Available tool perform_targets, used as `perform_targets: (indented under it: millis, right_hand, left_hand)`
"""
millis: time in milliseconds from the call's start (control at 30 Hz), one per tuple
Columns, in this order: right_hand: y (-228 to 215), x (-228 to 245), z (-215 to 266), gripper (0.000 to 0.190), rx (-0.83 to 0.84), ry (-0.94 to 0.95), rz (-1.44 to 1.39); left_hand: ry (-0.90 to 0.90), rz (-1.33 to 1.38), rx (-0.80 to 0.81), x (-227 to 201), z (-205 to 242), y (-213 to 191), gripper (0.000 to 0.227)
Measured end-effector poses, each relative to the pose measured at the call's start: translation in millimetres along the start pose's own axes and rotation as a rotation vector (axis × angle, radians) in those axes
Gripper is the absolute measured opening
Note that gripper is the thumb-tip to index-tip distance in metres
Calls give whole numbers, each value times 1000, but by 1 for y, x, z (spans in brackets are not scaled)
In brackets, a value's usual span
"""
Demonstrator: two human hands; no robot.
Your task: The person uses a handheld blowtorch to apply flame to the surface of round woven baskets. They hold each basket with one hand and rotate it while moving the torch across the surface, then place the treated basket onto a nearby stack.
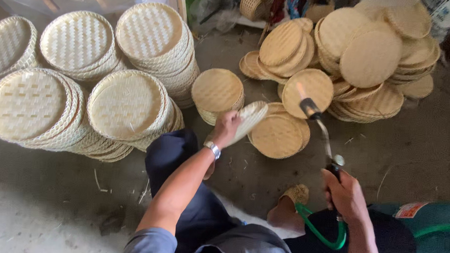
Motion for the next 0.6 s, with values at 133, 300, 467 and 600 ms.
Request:
perform_targets:
  millis: [133, 300, 467, 600]
  right_hand:
    - [30, 14, 2, 37, 215, -29, 76]
    - [42, 33, -2, 37, 157, -148, 19]
    - [39, 41, -5, 40, 261, -178, 28]
    - [39, 41, -10, 39, 182, -89, -14]
  left_hand:
    - [-5, 176, -77, 14, -17, -4, 26]
    - [-97, 536, -33, 30, -12, -16, 33]
    - [-238, 938, -26, 24, -14, -18, 15]
    - [-177, 1029, -8, 18, -14, -24, 12]
Point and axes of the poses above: each hand's wrist, its own z-axis away from the middle knuckle, its own y-axis out of the palm, x = y × z, the point moved 1 cm from there along -z, towards the middle knuckle, and after that the axes turned 9 degrees about z, right-handed, at the moved point
